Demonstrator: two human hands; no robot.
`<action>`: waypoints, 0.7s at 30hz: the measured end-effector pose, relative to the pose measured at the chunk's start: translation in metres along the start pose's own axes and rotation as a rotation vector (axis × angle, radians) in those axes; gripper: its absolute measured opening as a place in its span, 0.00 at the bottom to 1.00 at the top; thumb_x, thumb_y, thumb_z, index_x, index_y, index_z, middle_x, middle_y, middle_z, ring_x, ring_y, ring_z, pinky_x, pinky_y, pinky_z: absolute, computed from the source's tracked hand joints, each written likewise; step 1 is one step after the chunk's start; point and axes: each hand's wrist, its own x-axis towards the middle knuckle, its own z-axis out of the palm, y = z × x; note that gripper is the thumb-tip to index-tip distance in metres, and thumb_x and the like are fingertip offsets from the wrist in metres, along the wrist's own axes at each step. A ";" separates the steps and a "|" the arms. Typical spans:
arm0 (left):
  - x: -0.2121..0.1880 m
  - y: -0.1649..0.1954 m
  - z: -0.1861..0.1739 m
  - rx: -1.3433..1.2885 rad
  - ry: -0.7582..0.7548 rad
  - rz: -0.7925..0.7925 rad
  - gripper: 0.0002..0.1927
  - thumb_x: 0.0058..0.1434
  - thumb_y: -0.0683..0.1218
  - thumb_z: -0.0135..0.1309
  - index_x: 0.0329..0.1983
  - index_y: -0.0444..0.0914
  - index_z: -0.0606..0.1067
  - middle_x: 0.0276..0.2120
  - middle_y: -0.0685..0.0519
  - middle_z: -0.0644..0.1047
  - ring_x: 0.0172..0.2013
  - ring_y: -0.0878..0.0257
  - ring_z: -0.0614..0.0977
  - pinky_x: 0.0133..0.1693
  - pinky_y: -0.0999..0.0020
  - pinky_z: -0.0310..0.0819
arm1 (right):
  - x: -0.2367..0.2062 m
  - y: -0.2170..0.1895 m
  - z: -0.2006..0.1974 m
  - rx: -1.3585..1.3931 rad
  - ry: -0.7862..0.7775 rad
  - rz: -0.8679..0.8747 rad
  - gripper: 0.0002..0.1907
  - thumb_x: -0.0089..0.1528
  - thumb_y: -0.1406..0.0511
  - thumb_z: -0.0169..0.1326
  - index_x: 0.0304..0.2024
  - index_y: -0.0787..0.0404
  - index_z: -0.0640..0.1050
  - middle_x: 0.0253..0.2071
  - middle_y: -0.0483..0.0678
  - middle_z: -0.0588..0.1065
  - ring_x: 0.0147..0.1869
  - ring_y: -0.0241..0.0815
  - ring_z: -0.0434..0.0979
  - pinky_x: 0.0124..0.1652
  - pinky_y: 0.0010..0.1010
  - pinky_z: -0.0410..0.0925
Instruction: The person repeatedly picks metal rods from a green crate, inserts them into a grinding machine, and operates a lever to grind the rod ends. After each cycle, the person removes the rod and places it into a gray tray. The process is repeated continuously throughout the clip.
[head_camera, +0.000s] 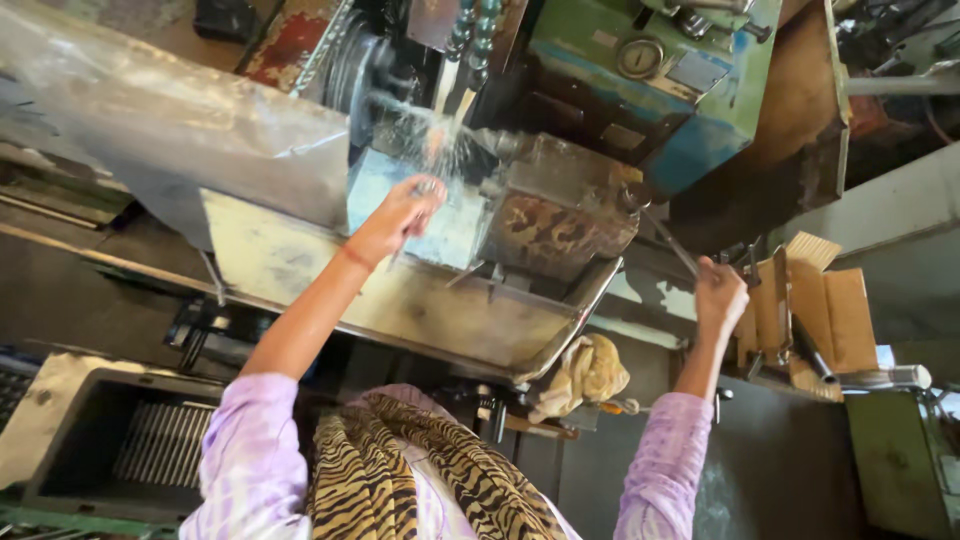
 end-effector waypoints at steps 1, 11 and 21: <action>0.038 -0.004 0.008 -0.203 0.093 -0.085 0.06 0.65 0.45 0.58 0.42 0.42 0.74 0.22 0.61 0.67 0.17 0.73 0.64 0.19 0.72 0.58 | 0.014 0.012 0.001 -0.110 0.032 0.076 0.22 0.65 0.50 0.62 0.37 0.63 0.84 0.31 0.60 0.78 0.36 0.61 0.79 0.39 0.49 0.70; 0.209 -0.026 0.023 -0.338 0.795 0.053 0.20 0.59 0.43 0.67 0.41 0.40 0.65 0.25 0.51 0.71 0.18 0.64 0.70 0.19 0.65 0.56 | 0.044 0.074 0.028 -0.239 -0.076 0.051 0.27 0.75 0.49 0.45 0.36 0.64 0.79 0.38 0.65 0.78 0.44 0.72 0.78 0.47 0.59 0.70; 0.231 -0.040 0.009 -0.289 0.880 -0.177 0.20 0.57 0.47 0.57 0.49 0.48 0.64 0.25 0.55 0.67 0.19 0.65 0.67 0.20 0.66 0.55 | 0.052 0.103 0.056 -0.384 -0.073 0.157 0.30 0.75 0.48 0.39 0.40 0.61 0.83 0.35 0.67 0.78 0.41 0.75 0.77 0.43 0.63 0.69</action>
